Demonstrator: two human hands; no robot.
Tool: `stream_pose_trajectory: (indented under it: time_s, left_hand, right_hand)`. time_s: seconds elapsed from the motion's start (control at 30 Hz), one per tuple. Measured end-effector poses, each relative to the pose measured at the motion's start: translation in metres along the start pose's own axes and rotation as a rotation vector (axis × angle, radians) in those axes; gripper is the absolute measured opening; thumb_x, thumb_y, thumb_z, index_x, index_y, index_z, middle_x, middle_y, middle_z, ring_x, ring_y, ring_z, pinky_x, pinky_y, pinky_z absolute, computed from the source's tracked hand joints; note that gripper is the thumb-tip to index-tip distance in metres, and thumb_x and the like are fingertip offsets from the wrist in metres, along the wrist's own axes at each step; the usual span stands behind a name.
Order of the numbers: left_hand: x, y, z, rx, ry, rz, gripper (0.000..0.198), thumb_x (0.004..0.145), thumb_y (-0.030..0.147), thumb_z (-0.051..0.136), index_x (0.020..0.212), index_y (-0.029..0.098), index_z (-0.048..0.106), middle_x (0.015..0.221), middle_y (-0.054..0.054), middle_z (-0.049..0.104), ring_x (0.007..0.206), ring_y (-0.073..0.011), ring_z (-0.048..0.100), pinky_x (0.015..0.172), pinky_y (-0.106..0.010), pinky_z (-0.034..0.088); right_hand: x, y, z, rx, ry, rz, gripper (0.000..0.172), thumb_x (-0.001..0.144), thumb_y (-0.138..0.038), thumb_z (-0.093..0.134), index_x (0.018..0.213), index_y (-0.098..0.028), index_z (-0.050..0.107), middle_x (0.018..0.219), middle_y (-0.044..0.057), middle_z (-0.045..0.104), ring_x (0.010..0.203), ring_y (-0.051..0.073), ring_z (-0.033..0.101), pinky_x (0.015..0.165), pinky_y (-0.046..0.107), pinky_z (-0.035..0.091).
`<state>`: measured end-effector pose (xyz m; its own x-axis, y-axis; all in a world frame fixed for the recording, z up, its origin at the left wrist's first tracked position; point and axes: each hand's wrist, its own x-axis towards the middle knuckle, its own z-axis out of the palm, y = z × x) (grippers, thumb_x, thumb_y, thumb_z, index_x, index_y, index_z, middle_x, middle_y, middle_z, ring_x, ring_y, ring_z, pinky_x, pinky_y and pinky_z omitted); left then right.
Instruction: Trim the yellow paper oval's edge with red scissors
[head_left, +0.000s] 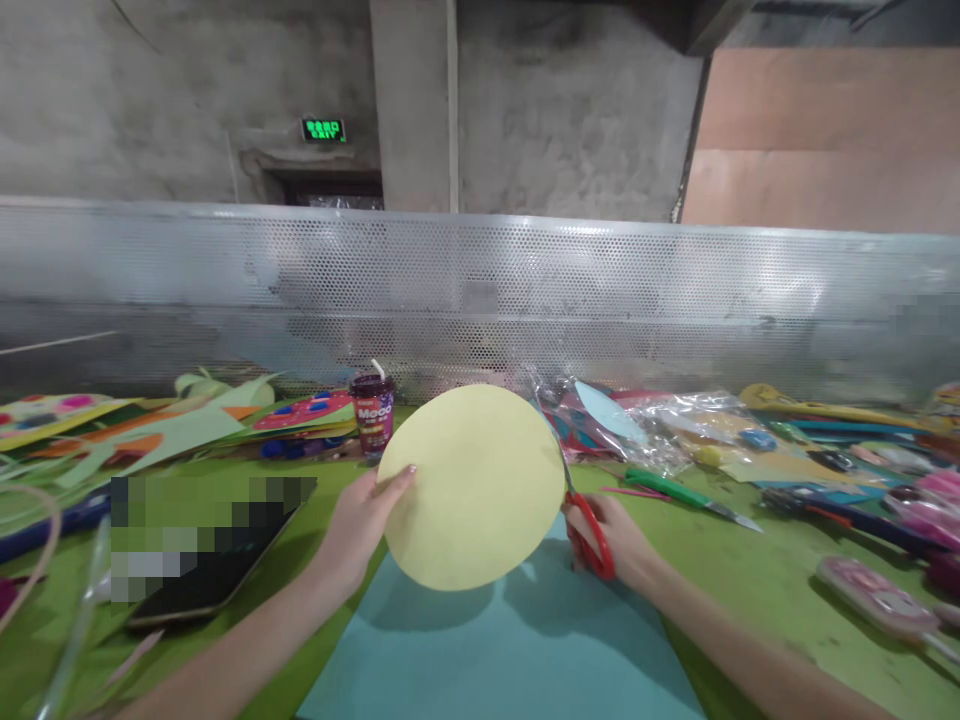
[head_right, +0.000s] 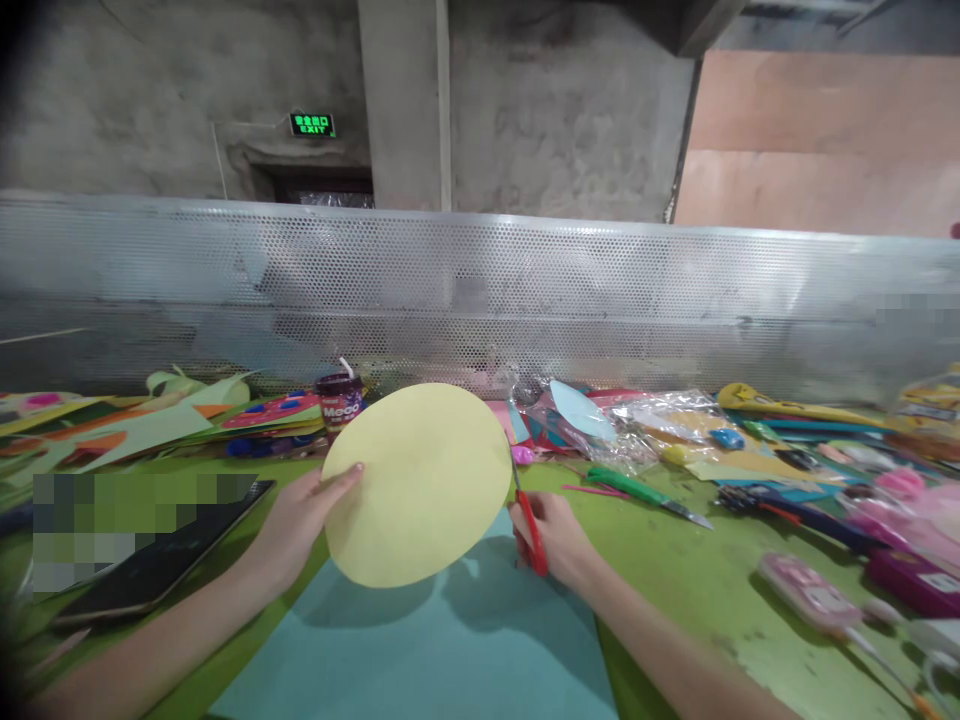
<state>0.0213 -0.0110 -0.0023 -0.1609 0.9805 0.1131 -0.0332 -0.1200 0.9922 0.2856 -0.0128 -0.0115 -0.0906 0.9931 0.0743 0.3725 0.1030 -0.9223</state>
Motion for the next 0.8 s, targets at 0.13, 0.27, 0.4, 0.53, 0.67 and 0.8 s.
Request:
stream_pose_trajectory:
  time_s: [0.13, 0.27, 0.4, 0.53, 0.67, 0.8]
  left_hand:
    - [-0.0002, 0.0008, -0.0001, 0.011, 0.004, -0.01, 0.041, 0.066, 0.045, 0.058, 0.093, 0.014, 0.061, 0.095, -0.011, 0.066, 0.077, -0.0247, 0.063, 0.066, -0.033, 0.05]
    - [-0.0009, 0.0008, -0.0002, 0.018, -0.003, -0.01, 0.043, 0.067, 0.046, 0.057, 0.095, 0.015, 0.059, 0.096, -0.011, 0.066, 0.077, -0.0245, 0.063, 0.067, -0.034, 0.05]
    - [-0.0001, -0.0013, -0.0013, 0.023, 0.007, -0.009, 0.044, 0.066, 0.047, 0.058, 0.096, 0.015, 0.059, 0.098, -0.011, 0.065, 0.075, -0.0241, 0.063, 0.067, -0.035, 0.049]
    - [0.0025, -0.0039, -0.0023, 0.022, 0.027, -0.001, 0.044, 0.065, 0.047, 0.058, 0.095, 0.015, 0.059, 0.097, -0.011, 0.065, 0.077, -0.025, 0.062, 0.067, -0.035, 0.049]
    - [0.0023, -0.0033, -0.0011, 0.004, 0.046, 0.007, 0.042, 0.065, 0.046, 0.059, 0.093, 0.015, 0.06, 0.094, -0.01, 0.066, 0.078, -0.0253, 0.062, 0.066, -0.034, 0.049]
    - [0.0002, -0.0004, 0.0004, -0.008, 0.046, 0.007, 0.042, 0.065, 0.045, 0.06, 0.093, 0.015, 0.061, 0.094, -0.01, 0.066, 0.077, -0.0248, 0.063, 0.064, -0.033, 0.049]
  right_hand:
    - [0.0018, 0.0034, -0.0004, -0.012, 0.011, -0.007, 0.024, 0.07, -0.031, 0.043, 0.05, -0.018, 0.039, 0.036, -0.005, 0.046, 0.032, 0.009, 0.047, 0.035, 0.02, 0.04]
    - [0.0024, 0.0041, -0.0003, -0.016, 0.017, -0.017, 0.025, 0.07, -0.031, 0.043, 0.05, -0.018, 0.039, 0.035, -0.004, 0.045, 0.031, 0.009, 0.046, 0.034, 0.019, 0.038]
    - [0.0022, 0.004, 0.0, 0.023, 0.02, -0.016, 0.024, 0.069, -0.031, 0.044, 0.05, -0.018, 0.039, 0.035, -0.005, 0.043, 0.031, 0.008, 0.044, 0.035, 0.02, 0.041]
    - [0.0026, 0.0053, -0.0014, 0.03, 0.009, -0.035, 0.023, 0.069, -0.03, 0.044, 0.05, -0.017, 0.04, 0.037, -0.005, 0.043, 0.031, 0.009, 0.044, 0.035, 0.021, 0.041]
    - [0.0032, 0.0059, -0.0027, 0.021, 0.006, -0.042, 0.023, 0.069, -0.03, 0.044, 0.051, -0.018, 0.039, 0.037, -0.005, 0.043, 0.031, 0.009, 0.044, 0.035, 0.02, 0.04]
    - [0.0041, 0.0068, -0.0024, 0.001, 0.01, -0.032, 0.023, 0.07, -0.029, 0.043, 0.05, -0.018, 0.039, 0.036, -0.005, 0.044, 0.031, 0.009, 0.045, 0.034, 0.021, 0.04]
